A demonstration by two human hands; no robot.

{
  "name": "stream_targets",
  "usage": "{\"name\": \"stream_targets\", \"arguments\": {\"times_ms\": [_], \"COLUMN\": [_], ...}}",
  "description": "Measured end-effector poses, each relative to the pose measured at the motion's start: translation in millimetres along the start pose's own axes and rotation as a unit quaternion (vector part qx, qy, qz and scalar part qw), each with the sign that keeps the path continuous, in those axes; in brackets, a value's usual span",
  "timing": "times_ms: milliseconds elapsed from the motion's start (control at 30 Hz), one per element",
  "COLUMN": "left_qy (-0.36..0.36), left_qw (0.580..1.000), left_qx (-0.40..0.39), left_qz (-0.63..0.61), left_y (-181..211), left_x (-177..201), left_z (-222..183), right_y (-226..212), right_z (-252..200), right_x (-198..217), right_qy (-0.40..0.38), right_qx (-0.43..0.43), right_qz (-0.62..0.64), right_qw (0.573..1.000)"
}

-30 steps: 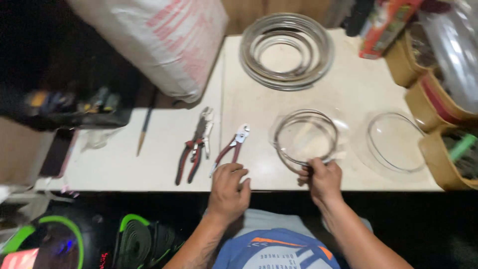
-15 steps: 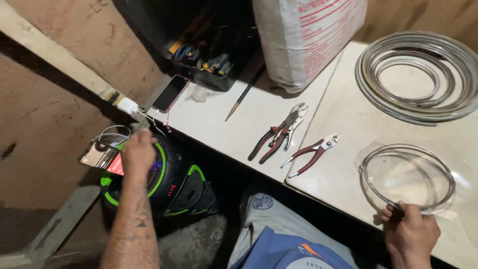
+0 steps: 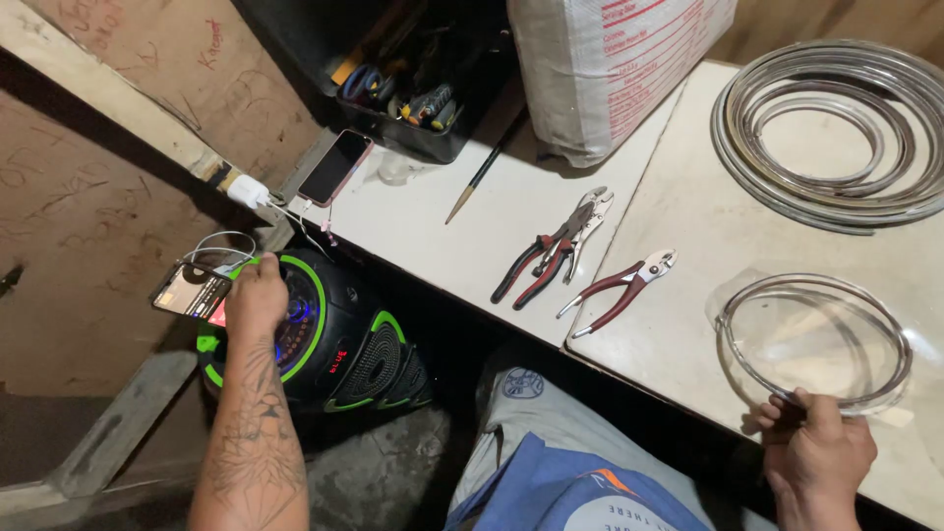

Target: Assembling a metal mesh strainer by fitting and securing metal rings using pliers and clamps

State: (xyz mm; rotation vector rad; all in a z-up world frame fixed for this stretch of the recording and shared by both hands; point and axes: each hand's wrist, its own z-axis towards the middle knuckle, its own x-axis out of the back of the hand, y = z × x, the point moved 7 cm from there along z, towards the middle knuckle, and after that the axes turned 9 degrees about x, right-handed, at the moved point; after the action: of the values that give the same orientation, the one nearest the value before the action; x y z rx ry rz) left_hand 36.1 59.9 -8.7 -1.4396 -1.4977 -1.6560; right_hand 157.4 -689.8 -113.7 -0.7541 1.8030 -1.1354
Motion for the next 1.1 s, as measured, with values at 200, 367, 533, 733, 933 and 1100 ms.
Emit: {"name": "stream_targets", "arguments": {"times_ms": [200, 367, 533, 733, 933, 1100], "left_qy": [-0.010, -0.012, 0.072, 0.156, -0.057, -0.077], "left_qw": [1.000, 0.999, 0.996, 0.906, 0.864, 0.891], "left_qx": [0.022, 0.042, -0.025, -0.390, -0.499, -0.440], "left_qz": [-0.011, -0.019, -0.051, -0.053, -0.024, 0.081], "left_y": [8, 14, 26, 135, 219, 253], "left_x": [6, 16, 0, -74, -154, -175], "left_z": [-13, -24, -34, -157, -269, -275], "right_y": [3, 2, 14, 27, 19, 15], "right_z": [1, 1, 12, 17, 6, 6], "right_x": [2, -1, 7, 13, 14, 13], "right_qy": [-0.010, -0.008, -0.007, -0.021, 0.066, 0.051], "right_qx": [0.009, 0.015, 0.022, -0.021, 0.028, -0.036], "right_qz": [-0.011, -0.005, 0.027, 0.033, -0.024, -0.025], "right_qw": [1.000, 1.000, 0.999, 0.999, 0.997, 0.998]}}
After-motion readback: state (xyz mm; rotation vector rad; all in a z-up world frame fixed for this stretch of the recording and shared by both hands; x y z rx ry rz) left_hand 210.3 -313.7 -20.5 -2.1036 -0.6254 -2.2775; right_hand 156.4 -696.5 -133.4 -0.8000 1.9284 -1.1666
